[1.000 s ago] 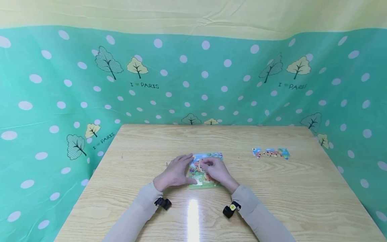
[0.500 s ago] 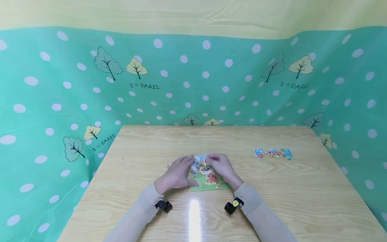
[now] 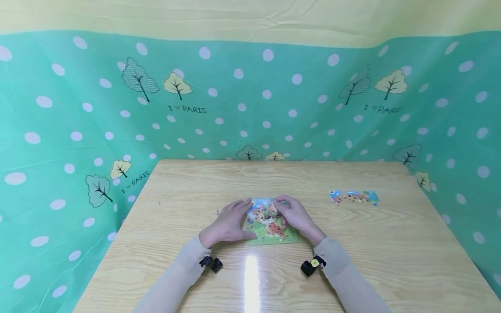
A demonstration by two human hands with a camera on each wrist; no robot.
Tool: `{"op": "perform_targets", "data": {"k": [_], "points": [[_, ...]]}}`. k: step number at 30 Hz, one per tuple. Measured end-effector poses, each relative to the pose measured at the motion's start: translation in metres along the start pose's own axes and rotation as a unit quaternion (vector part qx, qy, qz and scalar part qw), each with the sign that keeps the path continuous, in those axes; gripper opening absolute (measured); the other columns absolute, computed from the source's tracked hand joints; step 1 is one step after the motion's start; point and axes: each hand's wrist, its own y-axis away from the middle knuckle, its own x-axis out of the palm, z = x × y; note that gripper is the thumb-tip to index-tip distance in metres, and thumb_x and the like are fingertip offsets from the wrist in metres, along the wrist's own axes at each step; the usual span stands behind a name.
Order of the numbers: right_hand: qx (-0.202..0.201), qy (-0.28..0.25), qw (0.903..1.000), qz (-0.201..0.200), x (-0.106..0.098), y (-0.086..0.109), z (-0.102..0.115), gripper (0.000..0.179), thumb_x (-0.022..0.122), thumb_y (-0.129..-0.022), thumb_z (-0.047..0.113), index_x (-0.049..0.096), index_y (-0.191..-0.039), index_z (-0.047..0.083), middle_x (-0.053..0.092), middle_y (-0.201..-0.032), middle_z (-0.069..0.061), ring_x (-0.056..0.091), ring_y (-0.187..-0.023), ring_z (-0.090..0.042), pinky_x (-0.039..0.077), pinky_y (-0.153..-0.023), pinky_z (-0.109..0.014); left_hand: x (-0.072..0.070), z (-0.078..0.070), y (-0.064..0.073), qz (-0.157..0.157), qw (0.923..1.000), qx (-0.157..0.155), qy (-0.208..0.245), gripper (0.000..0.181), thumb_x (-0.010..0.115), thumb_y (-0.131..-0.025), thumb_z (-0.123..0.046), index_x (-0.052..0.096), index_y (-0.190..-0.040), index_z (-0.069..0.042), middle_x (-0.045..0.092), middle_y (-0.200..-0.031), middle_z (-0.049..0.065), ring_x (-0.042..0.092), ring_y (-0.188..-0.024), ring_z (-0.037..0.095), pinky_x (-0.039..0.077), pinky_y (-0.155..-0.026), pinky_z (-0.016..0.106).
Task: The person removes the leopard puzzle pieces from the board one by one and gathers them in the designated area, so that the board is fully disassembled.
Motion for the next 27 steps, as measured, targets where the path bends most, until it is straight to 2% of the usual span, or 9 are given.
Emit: {"op": "perform_targets", "data": {"k": [2, 7, 12, 17, 20, 27], "points": [[-0.003, -0.009, 0.9999, -0.008, -0.005, 0.0, -0.004, 0.048, 0.062, -0.109, 0.03, 0.055, -0.144, -0.002, 0.062, -0.072, 0.0, 0.059, -0.058, -0.01, 0.059, -0.057, -0.025, 0.001, 0.002, 0.0, -0.001, 1.0, 0.003, 0.006, 0.111, 0.083, -0.082, -0.063, 0.035, -0.167, -0.012, 0.026, -0.178, 0.005, 0.025, -0.164, 0.034, 0.02, -0.133, 0.059], [-0.001, -0.045, 0.9984, -0.036, -0.019, 0.004, -0.011, 0.051, 0.065, -0.108, 0.025, 0.053, -0.145, -0.008, 0.074, -0.091, -0.003, 0.071, -0.073, -0.01, 0.067, -0.074, -0.027, 0.004, 0.006, 0.001, -0.002, 0.9998, 0.01, 0.018, 0.11, 0.082, -0.083, -0.063, 0.033, -0.168, -0.013, 0.023, -0.179, 0.004, 0.021, -0.165, 0.034, 0.016, -0.134, 0.06], [0.0, -0.058, 0.9972, -0.047, -0.032, 0.011, -0.015, 0.049, 0.064, -0.108, 0.019, 0.052, -0.146, -0.01, 0.074, -0.106, -0.005, 0.074, -0.081, -0.011, 0.067, -0.079, -0.028, 0.004, 0.006, 0.002, -0.005, 0.9995, 0.02, 0.023, 0.105, 0.081, -0.085, -0.062, 0.037, -0.166, -0.013, 0.022, -0.179, 0.005, 0.021, -0.165, 0.035, 0.016, -0.134, 0.059], [-0.003, -0.059, 0.9969, -0.052, -0.044, 0.017, -0.016, 0.049, 0.06, -0.109, 0.013, 0.049, -0.15, -0.01, 0.071, -0.12, -0.015, 0.074, -0.087, -0.011, 0.067, -0.083, -0.029, 0.002, 0.001, 0.007, -0.013, 0.9993, 0.031, 0.014, 0.094, 0.08, -0.089, -0.058, 0.044, -0.163, -0.012, 0.024, -0.178, 0.008, 0.027, -0.163, 0.036, 0.023, -0.132, 0.061], [-0.003, -0.059, 0.9966, -0.058, -0.052, 0.02, -0.019, 0.05, 0.06, -0.108, 0.011, 0.047, -0.152, -0.01, 0.07, -0.121, -0.017, 0.073, -0.088, -0.011, 0.066, -0.084, -0.029, 0.002, -0.001, 0.01, -0.012, 0.9993, 0.036, 0.004, 0.091, 0.076, -0.093, -0.057, 0.043, -0.163, -0.01, 0.027, -0.177, 0.012, 0.03, -0.162, 0.037, 0.026, -0.131, 0.06], [0.005, -0.064, 0.9944, -0.084, -0.07, 0.027, -0.025, 0.051, 0.064, -0.107, 0.013, 0.049, -0.149, -0.011, 0.075, -0.108, -0.001, 0.074, -0.089, -0.007, 0.066, -0.084, -0.026, 0.002, -0.003, 0.012, -0.008, 0.9994, 0.034, 0.007, 0.093, 0.072, -0.096, -0.056, 0.037, -0.165, -0.004, 0.026, -0.177, 0.014, 0.028, -0.162, 0.038, 0.024, -0.133, 0.058]]}}
